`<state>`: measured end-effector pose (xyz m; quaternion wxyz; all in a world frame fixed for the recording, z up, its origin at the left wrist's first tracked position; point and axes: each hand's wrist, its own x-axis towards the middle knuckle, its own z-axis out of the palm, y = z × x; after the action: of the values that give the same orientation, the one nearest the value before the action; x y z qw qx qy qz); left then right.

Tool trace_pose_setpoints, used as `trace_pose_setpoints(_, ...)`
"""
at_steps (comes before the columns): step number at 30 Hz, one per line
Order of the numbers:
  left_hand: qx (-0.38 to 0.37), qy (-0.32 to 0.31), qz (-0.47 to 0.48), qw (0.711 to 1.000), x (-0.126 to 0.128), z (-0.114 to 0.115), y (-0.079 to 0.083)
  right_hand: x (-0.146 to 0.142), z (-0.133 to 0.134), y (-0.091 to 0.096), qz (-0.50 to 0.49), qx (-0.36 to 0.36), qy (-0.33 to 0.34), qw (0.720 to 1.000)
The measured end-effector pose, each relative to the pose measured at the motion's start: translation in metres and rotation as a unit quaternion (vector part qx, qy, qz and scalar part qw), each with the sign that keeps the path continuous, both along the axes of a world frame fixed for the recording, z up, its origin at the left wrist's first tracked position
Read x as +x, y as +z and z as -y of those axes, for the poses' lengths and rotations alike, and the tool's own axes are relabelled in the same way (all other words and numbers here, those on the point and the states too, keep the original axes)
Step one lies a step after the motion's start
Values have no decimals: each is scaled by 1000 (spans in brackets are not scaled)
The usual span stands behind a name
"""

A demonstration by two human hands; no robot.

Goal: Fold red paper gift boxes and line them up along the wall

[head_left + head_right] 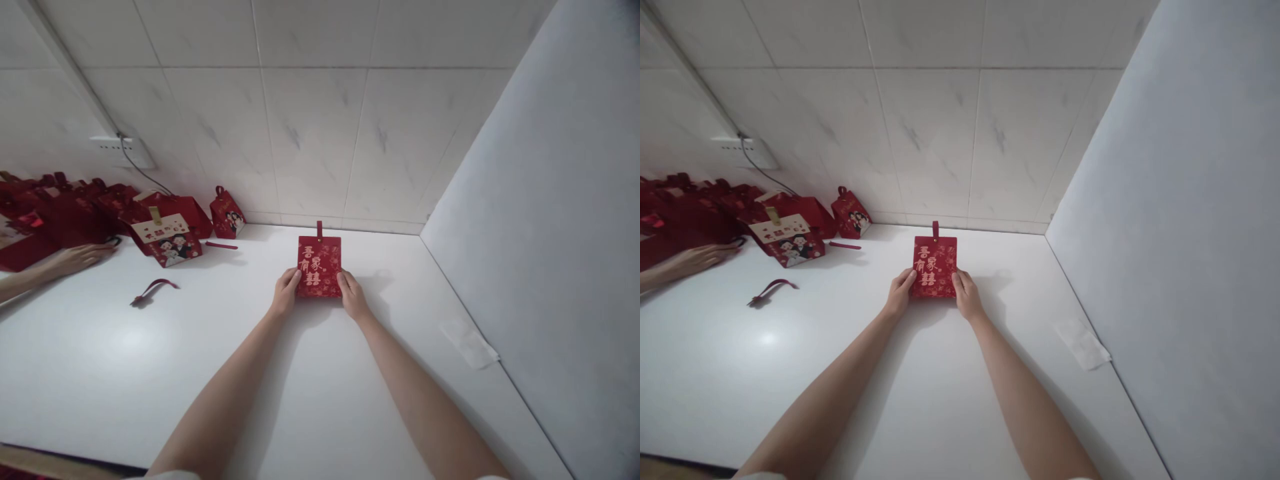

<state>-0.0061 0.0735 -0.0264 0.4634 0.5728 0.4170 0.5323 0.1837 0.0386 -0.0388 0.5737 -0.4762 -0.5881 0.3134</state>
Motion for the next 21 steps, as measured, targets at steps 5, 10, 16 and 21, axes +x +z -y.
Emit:
trace_pose_setpoints(5,13,4,-12,1000,1,2,3,0,3,4,-19,-19,17,999)
trace_pose_setpoints(10,-36,35,3,999,-1,3,6,-3,17,22,-49,21,162,985)
trace_pose_setpoints(16,-66,-58,82,993,-2,7,14,-5,19,20,33,-56,102,993)
trace_pose_setpoints(21,-3,-109,-8,994,-1,14,24,-4,12,13,-24,-94,67,993)
